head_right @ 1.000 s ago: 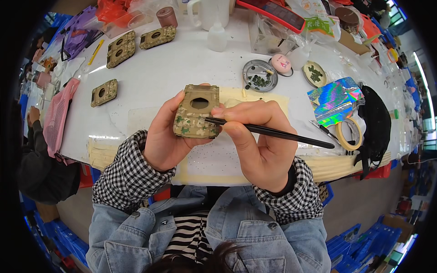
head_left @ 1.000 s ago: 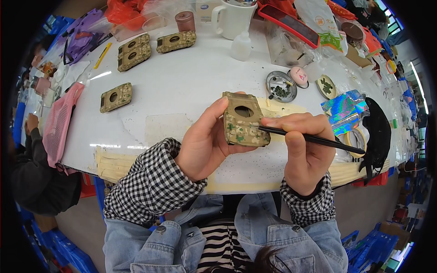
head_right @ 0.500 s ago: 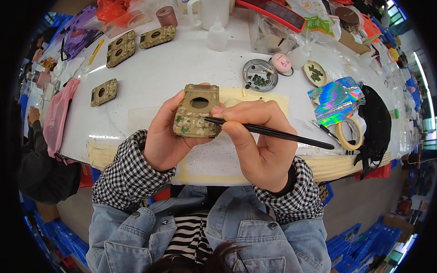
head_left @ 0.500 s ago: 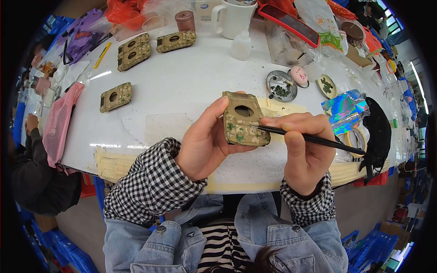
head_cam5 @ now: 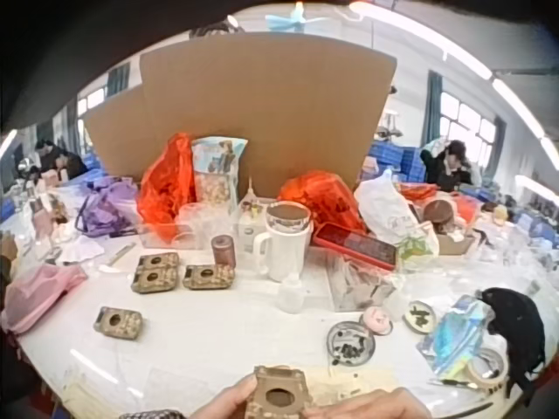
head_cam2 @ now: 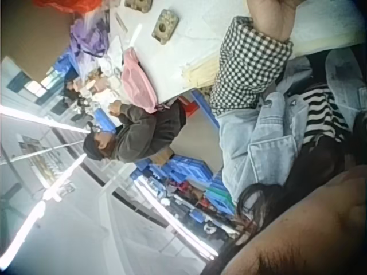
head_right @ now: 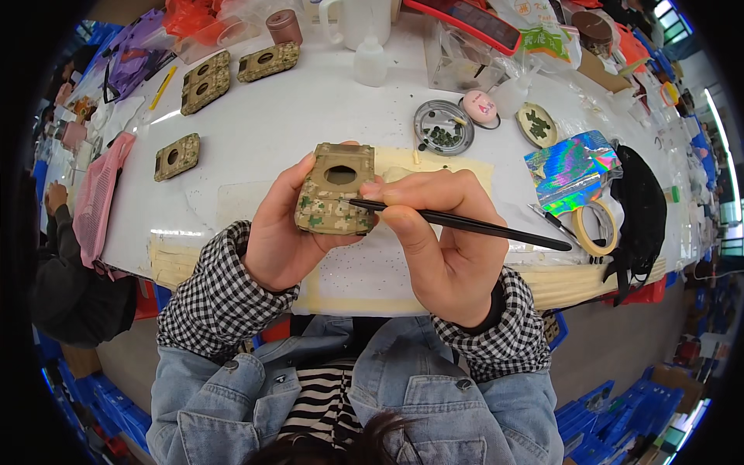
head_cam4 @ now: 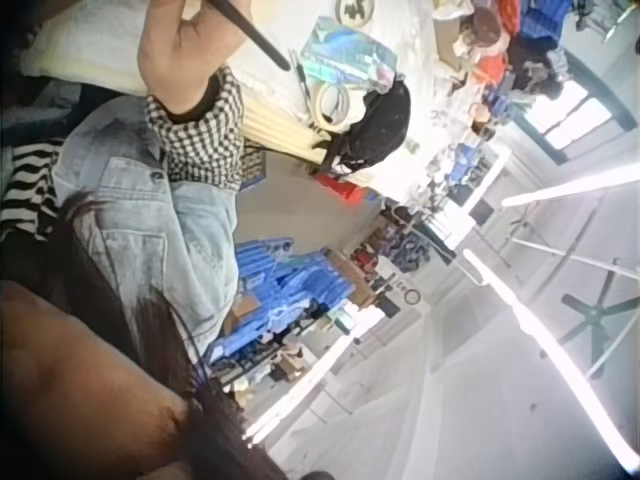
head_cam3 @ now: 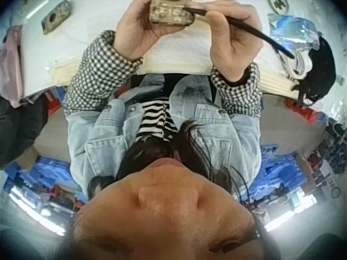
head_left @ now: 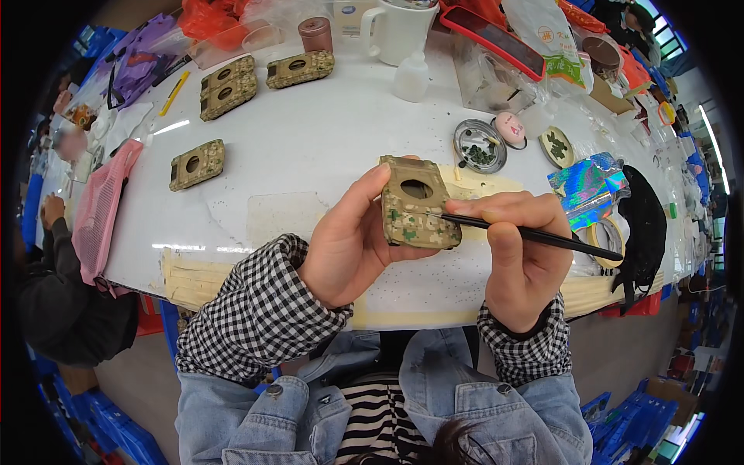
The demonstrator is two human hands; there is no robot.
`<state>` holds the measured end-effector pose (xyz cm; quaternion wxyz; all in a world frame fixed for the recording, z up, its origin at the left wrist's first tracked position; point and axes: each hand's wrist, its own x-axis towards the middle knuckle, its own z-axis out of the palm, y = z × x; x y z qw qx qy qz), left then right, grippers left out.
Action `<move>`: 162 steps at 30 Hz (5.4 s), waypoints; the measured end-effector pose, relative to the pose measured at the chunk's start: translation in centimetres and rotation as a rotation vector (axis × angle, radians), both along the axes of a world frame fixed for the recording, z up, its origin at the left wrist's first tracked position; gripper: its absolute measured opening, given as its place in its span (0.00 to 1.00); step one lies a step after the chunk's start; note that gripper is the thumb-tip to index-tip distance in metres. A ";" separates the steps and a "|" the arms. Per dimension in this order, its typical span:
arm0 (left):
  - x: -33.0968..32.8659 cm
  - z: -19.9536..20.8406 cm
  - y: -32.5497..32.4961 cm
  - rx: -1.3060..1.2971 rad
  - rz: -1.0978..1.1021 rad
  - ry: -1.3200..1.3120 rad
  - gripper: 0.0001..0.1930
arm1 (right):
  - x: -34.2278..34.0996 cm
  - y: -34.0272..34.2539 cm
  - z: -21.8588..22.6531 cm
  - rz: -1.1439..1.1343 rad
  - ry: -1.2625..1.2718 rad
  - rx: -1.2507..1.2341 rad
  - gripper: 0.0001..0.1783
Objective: Painting and assembling toy tank parts using a brush and tweezers at a factory workbench.
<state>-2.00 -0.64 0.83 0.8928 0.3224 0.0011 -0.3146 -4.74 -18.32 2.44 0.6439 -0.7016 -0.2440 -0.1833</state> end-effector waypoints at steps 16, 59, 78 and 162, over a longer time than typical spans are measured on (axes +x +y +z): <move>0.0 0.2 -0.1 0.022 0.006 0.007 0.25 | 0.0 0.2 0.4 -0.061 -0.024 -0.122 0.08; 0.2 -0.3 -0.3 0.080 0.078 -0.007 0.25 | 1.2 -3.9 -1.4 -0.476 -0.130 -0.669 0.08; 0.1 0.0 -0.4 0.074 0.031 -0.022 0.25 | 0.1 -1.2 1.1 -0.211 -0.196 -0.346 0.06; 0.6 -0.8 0.2 -0.010 0.129 0.031 0.25 | -5.0 -5.8 -5.1 -0.159 0.680 -0.094 0.10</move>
